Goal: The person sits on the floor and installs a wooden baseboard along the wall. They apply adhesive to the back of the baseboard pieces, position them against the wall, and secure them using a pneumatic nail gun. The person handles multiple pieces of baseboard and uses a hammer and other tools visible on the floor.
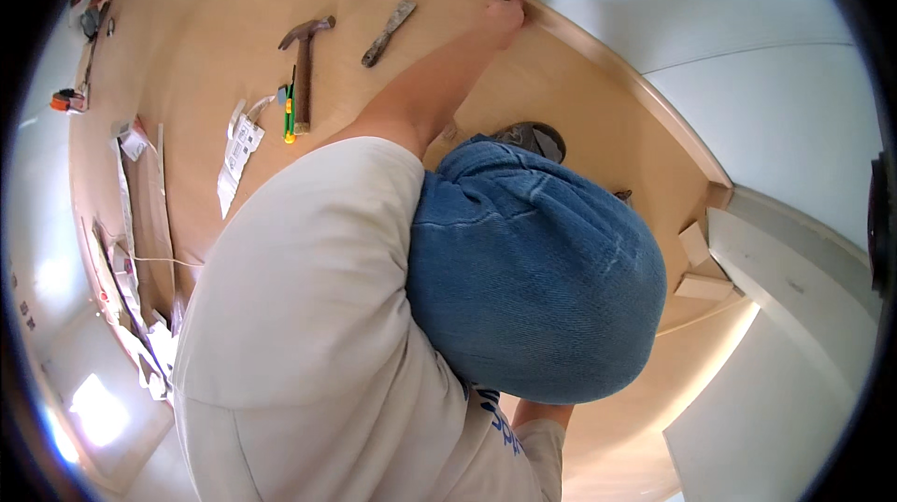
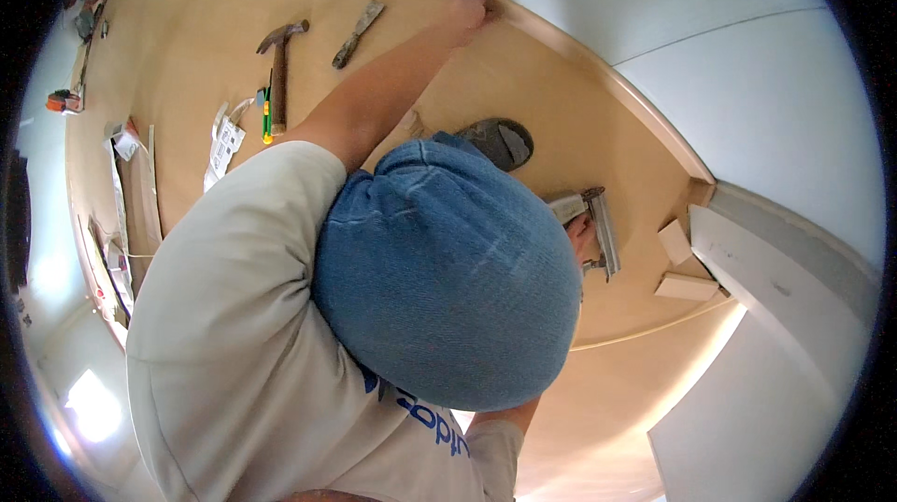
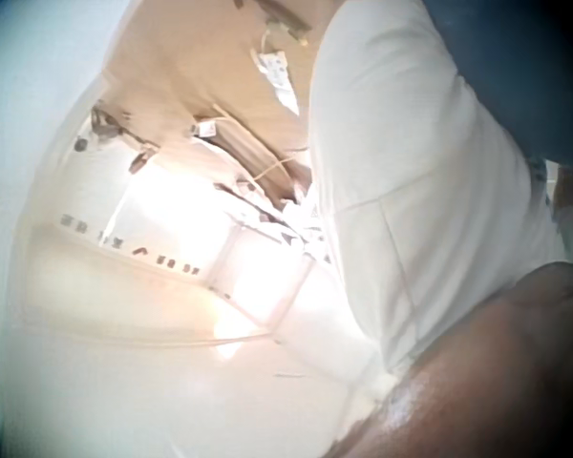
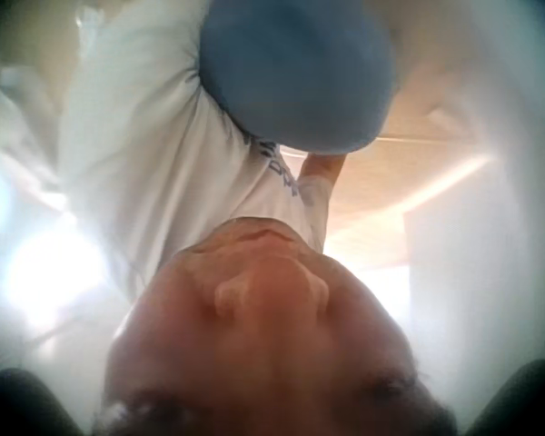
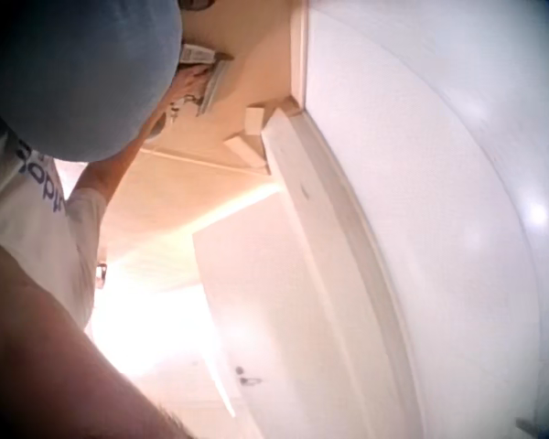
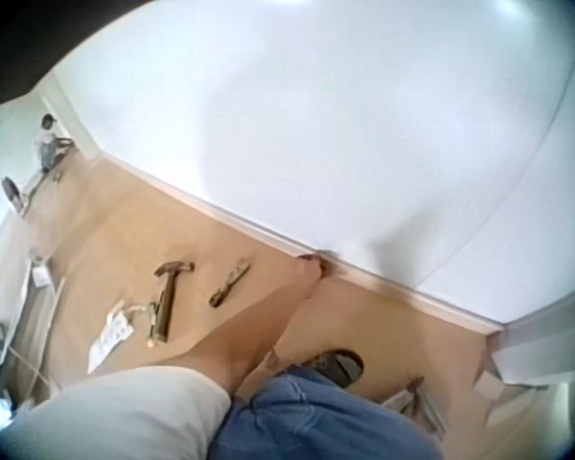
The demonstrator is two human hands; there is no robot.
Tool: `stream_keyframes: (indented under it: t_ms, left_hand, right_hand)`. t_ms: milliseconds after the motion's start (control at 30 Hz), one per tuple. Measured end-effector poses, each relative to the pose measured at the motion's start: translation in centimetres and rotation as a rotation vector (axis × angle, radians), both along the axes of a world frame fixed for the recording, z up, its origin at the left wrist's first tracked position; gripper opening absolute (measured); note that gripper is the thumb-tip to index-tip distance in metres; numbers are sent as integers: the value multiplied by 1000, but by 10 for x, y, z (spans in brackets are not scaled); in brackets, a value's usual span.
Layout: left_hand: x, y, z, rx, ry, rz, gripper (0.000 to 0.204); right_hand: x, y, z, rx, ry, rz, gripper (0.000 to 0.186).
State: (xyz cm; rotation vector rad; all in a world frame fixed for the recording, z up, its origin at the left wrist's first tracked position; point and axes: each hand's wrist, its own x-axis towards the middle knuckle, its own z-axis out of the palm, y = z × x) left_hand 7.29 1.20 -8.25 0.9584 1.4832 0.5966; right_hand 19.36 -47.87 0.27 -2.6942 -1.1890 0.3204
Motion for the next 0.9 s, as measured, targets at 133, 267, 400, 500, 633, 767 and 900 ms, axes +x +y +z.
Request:
stream_keyframes:
  t_ms: [133,267,400,500,633,767,900]
  left_hand:
    - [16,-2,11,-53,62,61,74]
    - [8,17,10,-186,32,159,78]
    - [18,8,25,-190,33,184,65]
    - [27,-12,39,-179,29,178,53]
    - [-17,36,3,-88,-107,-125,22]
    - [-71,33,-22,155,-160,-349,39]
    - [-125,12,36,518,423,-694,51]
  right_hand:
    - [0,1,10,-97,49,-27,90]
    - [-5,8,11,-131,86,-5,91]
    - [-3,2,11,-188,91,-18,92]
    - [4,-12,17,-257,80,-48,92]
    - [0,4,16,-319,123,11,93]
    - [6,10,17,-502,165,77,94]
    - [39,-3,51,-726,103,209,95]
